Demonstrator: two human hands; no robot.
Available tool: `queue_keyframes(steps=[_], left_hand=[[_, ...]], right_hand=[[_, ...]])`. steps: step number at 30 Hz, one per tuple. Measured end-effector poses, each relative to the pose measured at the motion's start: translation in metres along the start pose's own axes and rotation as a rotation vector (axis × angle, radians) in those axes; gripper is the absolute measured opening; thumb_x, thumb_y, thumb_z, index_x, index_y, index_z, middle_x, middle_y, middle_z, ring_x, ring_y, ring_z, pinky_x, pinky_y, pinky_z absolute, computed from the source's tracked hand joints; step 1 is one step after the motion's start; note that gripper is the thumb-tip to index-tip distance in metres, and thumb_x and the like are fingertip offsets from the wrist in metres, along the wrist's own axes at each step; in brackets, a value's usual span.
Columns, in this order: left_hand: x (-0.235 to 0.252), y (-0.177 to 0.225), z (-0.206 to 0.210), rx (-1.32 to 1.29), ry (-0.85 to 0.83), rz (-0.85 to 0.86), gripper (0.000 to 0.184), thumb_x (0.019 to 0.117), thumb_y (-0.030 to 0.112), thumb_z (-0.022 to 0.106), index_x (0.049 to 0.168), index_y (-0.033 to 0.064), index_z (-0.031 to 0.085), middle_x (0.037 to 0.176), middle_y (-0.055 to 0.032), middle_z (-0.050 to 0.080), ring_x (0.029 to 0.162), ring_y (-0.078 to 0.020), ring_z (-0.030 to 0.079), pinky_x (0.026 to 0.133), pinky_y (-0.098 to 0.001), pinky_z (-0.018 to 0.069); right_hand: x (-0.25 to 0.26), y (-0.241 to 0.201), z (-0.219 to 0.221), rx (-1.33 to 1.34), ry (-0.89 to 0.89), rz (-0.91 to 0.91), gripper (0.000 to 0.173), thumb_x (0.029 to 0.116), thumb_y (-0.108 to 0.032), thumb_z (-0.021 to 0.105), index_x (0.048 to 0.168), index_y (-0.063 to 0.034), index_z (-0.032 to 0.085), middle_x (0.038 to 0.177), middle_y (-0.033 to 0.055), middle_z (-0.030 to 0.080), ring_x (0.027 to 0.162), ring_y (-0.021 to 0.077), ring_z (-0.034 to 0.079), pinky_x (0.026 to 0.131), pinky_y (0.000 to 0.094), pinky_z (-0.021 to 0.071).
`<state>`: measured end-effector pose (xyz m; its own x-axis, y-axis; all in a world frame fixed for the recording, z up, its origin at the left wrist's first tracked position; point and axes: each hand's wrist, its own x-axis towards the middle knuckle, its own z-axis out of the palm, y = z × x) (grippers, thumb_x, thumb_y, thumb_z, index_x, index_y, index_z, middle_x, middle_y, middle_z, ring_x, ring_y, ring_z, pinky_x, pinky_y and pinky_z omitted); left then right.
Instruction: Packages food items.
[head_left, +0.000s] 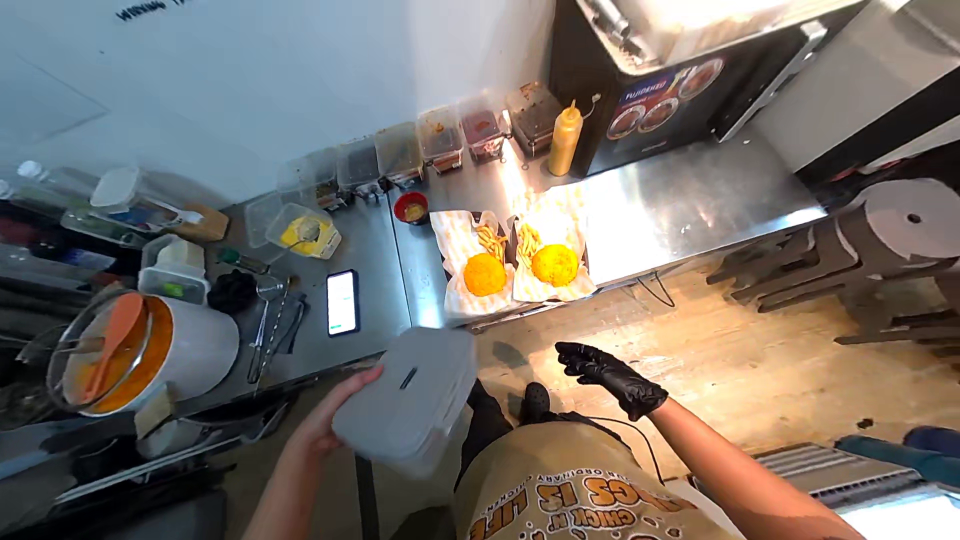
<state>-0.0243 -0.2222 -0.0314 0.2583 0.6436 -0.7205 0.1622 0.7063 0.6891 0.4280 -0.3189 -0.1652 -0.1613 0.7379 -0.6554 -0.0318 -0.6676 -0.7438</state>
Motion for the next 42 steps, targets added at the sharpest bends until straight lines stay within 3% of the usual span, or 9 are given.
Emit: queue_keyframes(steps=[5,8,12,22,28,31,36,39,42], left_hand=[[0.016,0.016,-0.003,0.033,0.065,-0.098,0.039,0.1088,0.036,0.034,0.126,0.013,0.06,0.101,-0.0043,0.074,0.088,-0.0147,0.073,0.076,-0.0334,0.0622],[0.017,0.018,-0.014,0.078,-0.057,-0.128,0.037,0.1037,0.037,0.039,0.123,0.0166,0.064,0.099,-0.0023,0.075,0.085,-0.0125,0.074,0.072,-0.0316,0.0632],[0.027,0.021,-0.033,0.03,0.014,-0.079,0.037,0.1058,0.037,0.039,0.123,0.014,0.061,0.099,-0.0032,0.074,0.088,-0.0132,0.072,0.076,-0.0316,0.0622],[0.04,0.048,-0.07,-0.017,-0.073,-0.136,0.035,0.1023,0.034,0.04,0.122,0.0154,0.062,0.096,-0.0023,0.075,0.085,-0.0125,0.074,0.073,-0.0311,0.0633],[0.067,0.063,-0.117,-0.043,-0.05,-0.007,0.04,0.1035,0.036,0.04,0.129,0.0113,0.057,0.103,-0.0051,0.074,0.091,-0.0151,0.073,0.077,-0.0341,0.0627],[0.084,0.074,-0.113,-0.135,-0.102,-0.009,0.037,0.1071,0.033,0.036,0.124,0.0114,0.061,0.097,-0.0041,0.074,0.085,-0.0134,0.073,0.073,-0.0315,0.0627],[0.118,0.086,-0.161,-0.421,-0.099,0.06,0.039,0.1062,0.042,0.039,0.114,0.016,0.067,0.094,-0.0055,0.074,0.083,-0.0171,0.073,0.071,-0.0385,0.0634],[0.116,0.105,-0.164,-0.298,-0.207,0.196,0.038,0.1086,0.033,0.034,0.111,0.0171,0.068,0.092,0.0,0.075,0.082,-0.0084,0.073,0.071,-0.0285,0.0628],[0.119,0.121,-0.192,-0.209,-0.12,0.157,0.042,0.1089,0.035,0.03,0.114,0.0143,0.065,0.095,-0.004,0.075,0.085,-0.0131,0.073,0.072,-0.0339,0.0637]], right_hand=[[0.011,-0.008,0.015,-0.016,-0.026,0.005,0.042,0.1059,-0.022,0.054,0.147,-0.0128,0.053,0.135,0.0079,0.064,0.112,0.0172,0.066,0.09,0.035,0.055],[0.015,-0.015,0.025,-0.012,-0.053,-0.012,0.043,0.1052,-0.022,0.055,0.147,-0.0125,0.053,0.135,0.0075,0.064,0.112,0.0168,0.066,0.091,0.0349,0.0557],[0.028,-0.022,0.039,-0.002,-0.061,0.0,0.042,0.1054,-0.023,0.055,0.147,-0.0131,0.053,0.135,0.0068,0.064,0.112,0.0166,0.066,0.091,0.0343,0.0559],[0.064,-0.062,0.101,-0.045,-0.121,0.009,0.045,0.1053,-0.026,0.056,0.148,-0.0145,0.052,0.137,0.0053,0.063,0.114,0.0156,0.065,0.094,0.0344,0.0547],[0.081,-0.099,0.147,0.025,-0.064,-0.029,0.043,0.1077,-0.027,0.051,0.148,-0.014,0.051,0.137,0.0062,0.063,0.113,0.0178,0.066,0.091,0.0357,0.0561],[0.091,-0.122,0.179,0.059,-0.039,-0.1,0.051,0.1091,-0.035,0.044,0.155,-0.014,0.04,0.139,0.0092,0.062,0.114,0.0234,0.067,0.089,0.0415,0.0587],[0.105,-0.153,0.186,0.05,0.051,-0.208,0.051,0.1096,-0.038,0.041,0.156,-0.0162,0.039,0.137,0.009,0.062,0.109,0.0204,0.068,0.087,0.0373,0.0586],[0.109,-0.163,0.193,0.093,0.108,-0.194,0.051,0.1096,-0.038,0.044,0.154,-0.0148,0.041,0.138,0.01,0.062,0.11,0.0207,0.068,0.088,0.0385,0.0579],[0.112,-0.175,0.195,0.135,0.119,-0.224,0.048,0.1103,-0.036,0.043,0.154,-0.0173,0.042,0.137,0.0082,0.062,0.108,0.0201,0.068,0.086,0.0376,0.0586]])
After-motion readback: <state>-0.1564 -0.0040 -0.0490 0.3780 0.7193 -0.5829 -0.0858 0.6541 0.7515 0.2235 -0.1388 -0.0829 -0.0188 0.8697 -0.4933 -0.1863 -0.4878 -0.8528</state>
